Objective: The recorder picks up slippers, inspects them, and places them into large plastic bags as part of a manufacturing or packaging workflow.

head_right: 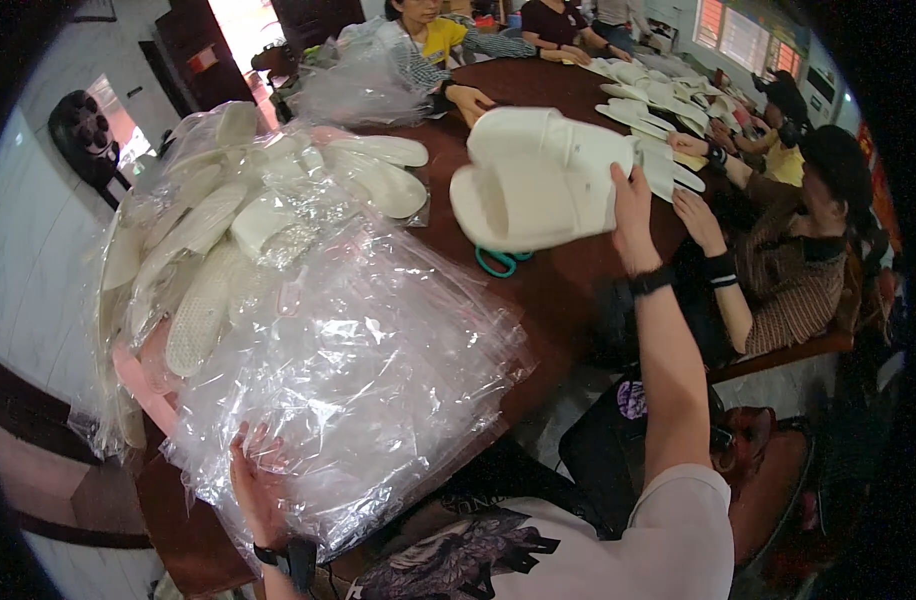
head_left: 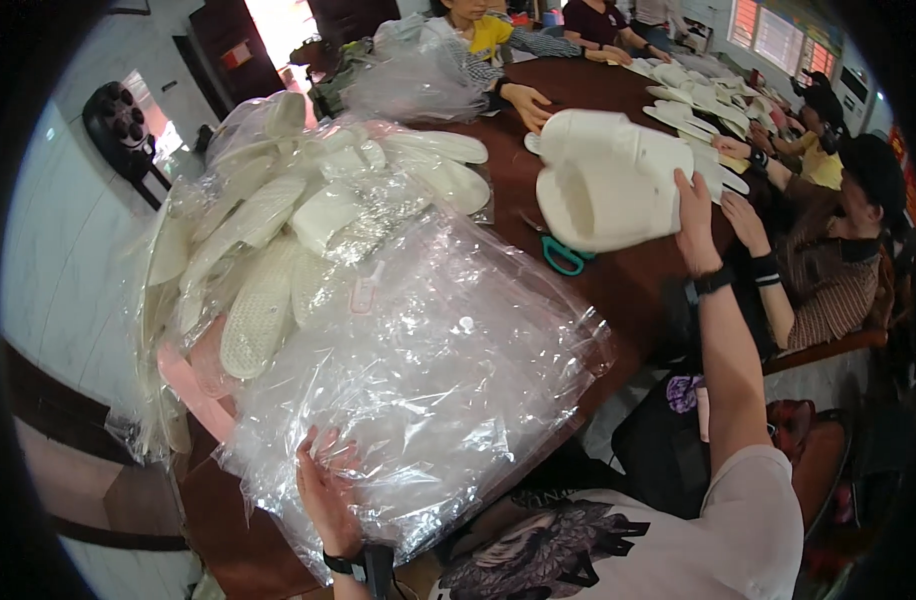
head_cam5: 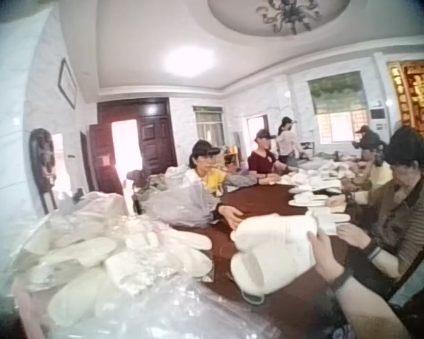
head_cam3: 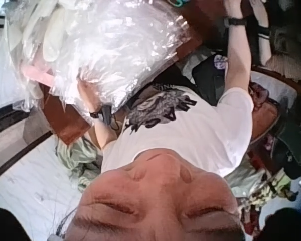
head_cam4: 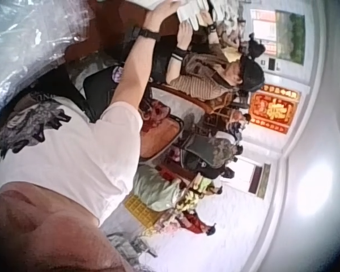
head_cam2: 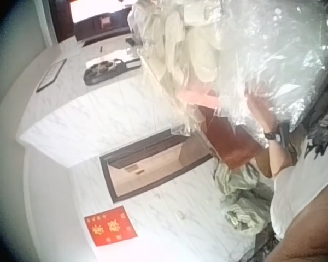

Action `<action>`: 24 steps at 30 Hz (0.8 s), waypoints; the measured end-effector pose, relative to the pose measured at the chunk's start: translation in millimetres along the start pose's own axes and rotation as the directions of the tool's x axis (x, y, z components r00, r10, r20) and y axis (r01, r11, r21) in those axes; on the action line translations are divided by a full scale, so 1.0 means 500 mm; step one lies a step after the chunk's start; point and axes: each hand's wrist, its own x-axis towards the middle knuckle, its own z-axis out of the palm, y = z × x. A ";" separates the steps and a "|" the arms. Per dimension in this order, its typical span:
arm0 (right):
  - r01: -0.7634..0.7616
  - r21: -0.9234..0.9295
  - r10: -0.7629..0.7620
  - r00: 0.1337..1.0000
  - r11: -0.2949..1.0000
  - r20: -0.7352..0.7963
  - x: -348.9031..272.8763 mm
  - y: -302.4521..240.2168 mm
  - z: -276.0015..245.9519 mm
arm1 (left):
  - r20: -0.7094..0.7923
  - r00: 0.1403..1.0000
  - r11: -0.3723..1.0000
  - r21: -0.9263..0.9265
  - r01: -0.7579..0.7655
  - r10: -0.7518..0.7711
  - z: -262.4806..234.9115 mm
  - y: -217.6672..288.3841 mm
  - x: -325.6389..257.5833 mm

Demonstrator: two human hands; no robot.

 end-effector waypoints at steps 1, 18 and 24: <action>-0.002 0.002 0.002 1.000 1.000 0.005 0.063 0.015 -0.013 | 0.033 0.999 1.000 0.028 0.014 -0.015 0.004 0.003 0.000; 0.863 -0.051 -0.127 0.132 0.503 0.983 -0.445 -0.230 0.191 | 0.053 0.986 0.987 -0.016 -0.159 0.159 0.014 0.029 -0.024; 0.877 -0.002 -0.026 0.016 0.480 1.000 -0.508 -0.164 0.211 | 0.221 0.919 0.945 -0.088 -0.315 0.327 0.031 0.087 -0.072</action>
